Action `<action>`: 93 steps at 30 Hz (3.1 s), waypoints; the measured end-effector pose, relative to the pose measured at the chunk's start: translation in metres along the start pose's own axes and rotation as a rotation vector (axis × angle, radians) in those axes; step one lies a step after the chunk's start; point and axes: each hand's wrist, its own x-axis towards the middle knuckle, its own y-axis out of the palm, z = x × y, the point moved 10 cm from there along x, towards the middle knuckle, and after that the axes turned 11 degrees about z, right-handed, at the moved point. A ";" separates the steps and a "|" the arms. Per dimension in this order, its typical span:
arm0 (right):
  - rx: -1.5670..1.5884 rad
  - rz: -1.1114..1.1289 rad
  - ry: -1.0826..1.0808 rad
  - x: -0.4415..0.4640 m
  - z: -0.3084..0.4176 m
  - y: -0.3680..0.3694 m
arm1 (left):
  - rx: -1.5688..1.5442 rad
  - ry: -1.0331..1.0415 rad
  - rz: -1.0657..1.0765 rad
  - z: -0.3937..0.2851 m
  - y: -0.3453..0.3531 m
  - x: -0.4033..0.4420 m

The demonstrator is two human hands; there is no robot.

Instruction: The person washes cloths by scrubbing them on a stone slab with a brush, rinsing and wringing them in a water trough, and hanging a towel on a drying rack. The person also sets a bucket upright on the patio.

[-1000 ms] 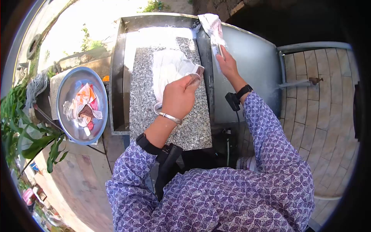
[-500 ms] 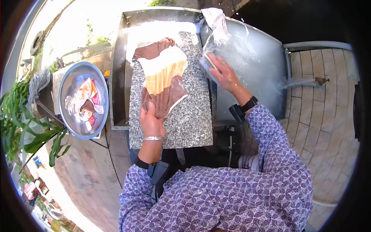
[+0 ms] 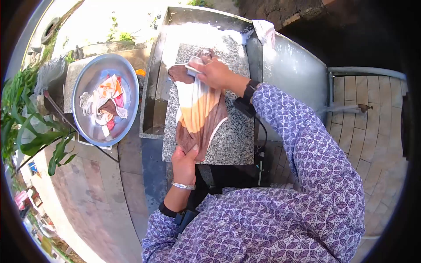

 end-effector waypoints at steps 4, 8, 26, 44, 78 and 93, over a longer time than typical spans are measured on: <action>-0.024 0.162 -0.478 -0.091 0.121 0.021 | 0.119 -0.104 0.168 0.020 0.004 0.002; -0.052 -0.073 0.215 0.023 -0.049 0.014 | 0.297 -0.081 0.130 0.006 0.002 -0.015; 0.411 -0.350 0.662 -0.300 -0.200 0.046 | 2.252 0.055 -0.060 -0.088 0.105 0.242; 0.401 -0.481 1.250 -0.420 -0.349 0.091 | 0.049 0.395 0.280 -0.120 0.205 0.092; 0.069 0.052 0.140 -0.047 -0.038 0.009 | 1.652 0.780 -0.067 -0.048 0.068 -0.007; 0.091 -0.114 -0.252 -0.102 0.053 -0.010 | 1.654 0.638 -0.156 -0.047 0.060 0.001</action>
